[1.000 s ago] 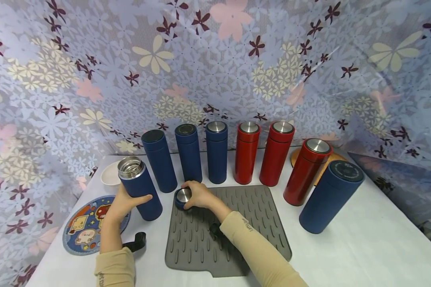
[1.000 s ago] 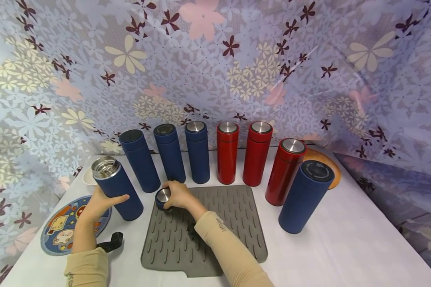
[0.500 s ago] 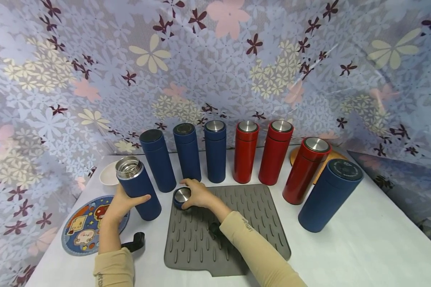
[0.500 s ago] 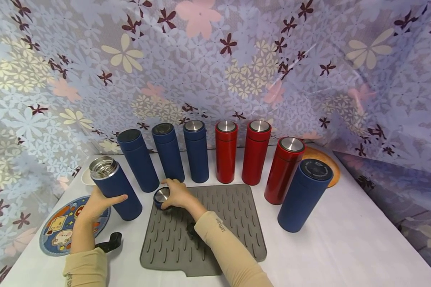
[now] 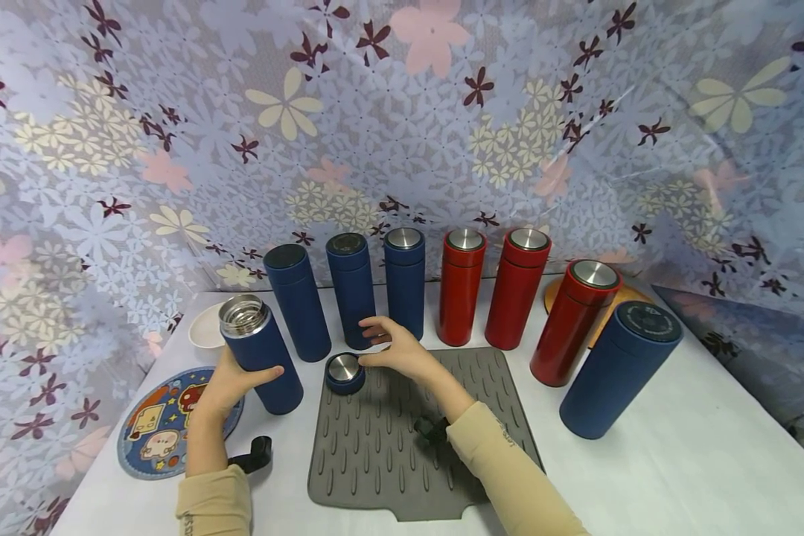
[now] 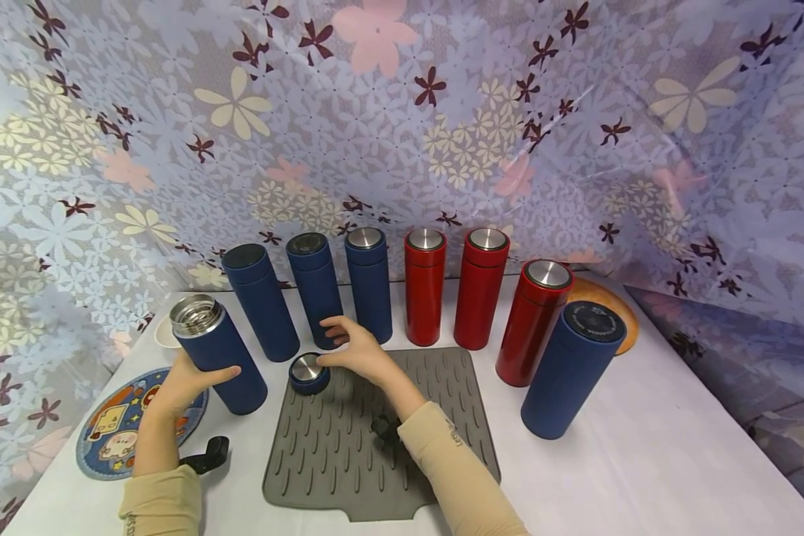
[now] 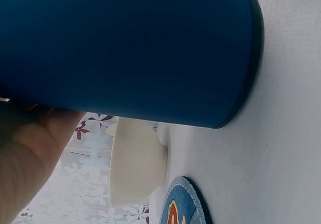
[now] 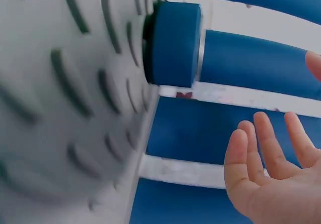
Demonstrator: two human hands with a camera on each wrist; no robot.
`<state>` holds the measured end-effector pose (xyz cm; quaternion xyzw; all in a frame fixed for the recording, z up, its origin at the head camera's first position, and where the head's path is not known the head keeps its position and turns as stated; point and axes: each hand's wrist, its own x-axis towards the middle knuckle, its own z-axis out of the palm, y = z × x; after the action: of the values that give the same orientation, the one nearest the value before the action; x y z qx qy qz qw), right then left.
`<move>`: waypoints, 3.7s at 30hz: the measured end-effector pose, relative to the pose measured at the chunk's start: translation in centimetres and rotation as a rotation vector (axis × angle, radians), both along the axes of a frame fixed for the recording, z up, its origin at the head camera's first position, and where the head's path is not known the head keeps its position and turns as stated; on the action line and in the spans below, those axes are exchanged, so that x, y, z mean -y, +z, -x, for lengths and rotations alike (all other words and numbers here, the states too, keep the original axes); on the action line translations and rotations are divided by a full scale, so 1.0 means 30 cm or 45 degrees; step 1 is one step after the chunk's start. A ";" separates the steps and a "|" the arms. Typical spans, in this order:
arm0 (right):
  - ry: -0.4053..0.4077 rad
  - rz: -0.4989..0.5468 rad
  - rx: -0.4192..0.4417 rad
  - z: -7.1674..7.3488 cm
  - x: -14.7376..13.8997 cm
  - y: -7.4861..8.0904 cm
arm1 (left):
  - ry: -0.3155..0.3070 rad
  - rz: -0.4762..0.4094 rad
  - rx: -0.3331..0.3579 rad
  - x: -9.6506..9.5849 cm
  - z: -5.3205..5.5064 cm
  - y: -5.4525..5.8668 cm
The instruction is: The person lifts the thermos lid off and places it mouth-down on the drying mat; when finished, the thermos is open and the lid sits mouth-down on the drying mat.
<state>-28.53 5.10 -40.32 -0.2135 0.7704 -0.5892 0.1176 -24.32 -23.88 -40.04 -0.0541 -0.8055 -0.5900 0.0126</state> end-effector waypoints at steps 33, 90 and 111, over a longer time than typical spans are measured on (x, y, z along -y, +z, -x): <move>-0.244 0.219 -0.054 -0.102 -0.392 0.059 | 0.049 -0.019 -0.002 -0.001 -0.010 0.033; -0.465 0.040 0.137 -0.033 -0.541 -0.093 | 0.271 0.030 -0.790 -0.408 0.037 0.049; -0.441 0.003 0.191 -0.029 -0.548 -0.106 | 0.844 0.063 -0.871 -0.445 0.203 0.009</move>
<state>-27.65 21.53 -43.49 -0.0334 0.7841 -0.6156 0.0712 -30.41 -10.53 -39.77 0.0144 -0.7427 -0.4832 0.4633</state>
